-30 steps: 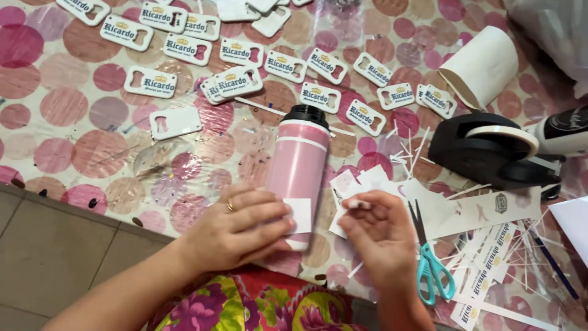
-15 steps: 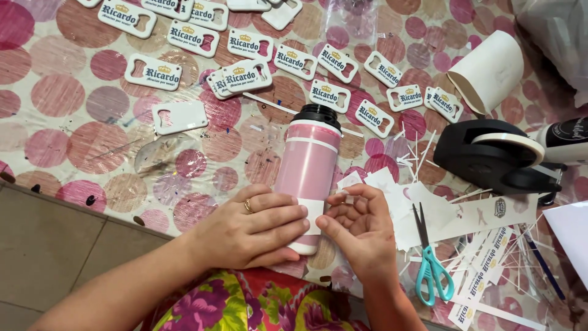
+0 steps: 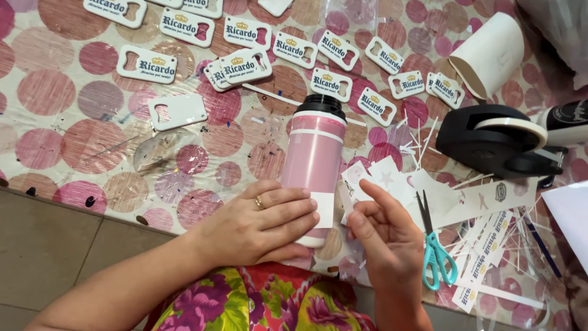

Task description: The person applies a white adhesive strip around the body of a pink thermos. They then use scissors to cut out small decorative stickers from a sheet and apply them to the thermos surface.

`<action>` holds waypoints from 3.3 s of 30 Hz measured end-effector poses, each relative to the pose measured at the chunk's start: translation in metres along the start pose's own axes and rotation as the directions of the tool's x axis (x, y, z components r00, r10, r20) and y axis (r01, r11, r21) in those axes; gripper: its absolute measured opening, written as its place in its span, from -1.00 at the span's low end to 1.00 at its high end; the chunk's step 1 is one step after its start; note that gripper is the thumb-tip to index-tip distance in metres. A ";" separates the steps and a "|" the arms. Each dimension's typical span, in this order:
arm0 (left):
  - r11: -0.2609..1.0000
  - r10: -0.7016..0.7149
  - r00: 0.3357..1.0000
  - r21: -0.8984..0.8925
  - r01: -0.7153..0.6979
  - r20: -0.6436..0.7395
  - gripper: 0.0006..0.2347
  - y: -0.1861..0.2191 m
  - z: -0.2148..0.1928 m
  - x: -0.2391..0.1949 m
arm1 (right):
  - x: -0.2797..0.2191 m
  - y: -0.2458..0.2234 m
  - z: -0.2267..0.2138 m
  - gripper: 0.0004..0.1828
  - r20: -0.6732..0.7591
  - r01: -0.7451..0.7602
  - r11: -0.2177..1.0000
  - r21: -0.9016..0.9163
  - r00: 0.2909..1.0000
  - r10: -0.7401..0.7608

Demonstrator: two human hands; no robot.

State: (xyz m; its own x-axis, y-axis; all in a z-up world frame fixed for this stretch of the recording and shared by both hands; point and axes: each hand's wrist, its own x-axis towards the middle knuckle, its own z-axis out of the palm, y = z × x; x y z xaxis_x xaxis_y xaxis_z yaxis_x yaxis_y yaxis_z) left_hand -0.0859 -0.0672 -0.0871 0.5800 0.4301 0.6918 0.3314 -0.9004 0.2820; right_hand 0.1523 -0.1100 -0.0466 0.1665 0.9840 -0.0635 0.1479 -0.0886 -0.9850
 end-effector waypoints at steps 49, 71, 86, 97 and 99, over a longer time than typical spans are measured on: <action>1.000 -0.006 0.997 0.009 0.005 0.080 -0.74 -0.005 -0.007 0.010 | -0.006 0.006 0.034 -0.85 -0.038 -0.209 0.913 0.351 0.971 0.237; 0.995 -0.102 0.979 0.026 0.099 0.178 -0.75 -0.001 -0.018 0.012 | 0.008 0.007 0.028 -0.82 0.025 -0.277 0.908 0.315 0.958 0.284; 0.997 -0.063 0.985 0.043 0.057 0.163 -0.73 -0.001 -0.019 0.013 | 0.063 -0.078 -0.007 -0.82 0.382 0.114 0.984 -0.139 0.923 -0.053; 0.994 -0.079 0.991 0.084 0.070 0.111 -0.73 0.001 -0.009 0.006 | 0.059 -0.069 -0.008 -0.96 0.480 0.087 0.826 -0.558 0.845 0.235; 0.992 -0.085 0.991 0.101 0.074 0.107 -0.71 0.001 -0.010 0.007 | 0.059 -0.062 -0.006 -0.98 0.485 0.047 0.846 -0.531 0.836 0.258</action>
State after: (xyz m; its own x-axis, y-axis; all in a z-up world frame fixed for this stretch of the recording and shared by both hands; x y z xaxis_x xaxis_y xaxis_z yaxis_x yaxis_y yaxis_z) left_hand -0.0889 -0.0660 -0.0759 0.6263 0.5098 0.5898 0.4468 -0.8547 0.2643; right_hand 0.1588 -0.0477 0.0121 -0.2954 0.8745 -0.3847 0.6510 -0.1105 -0.7510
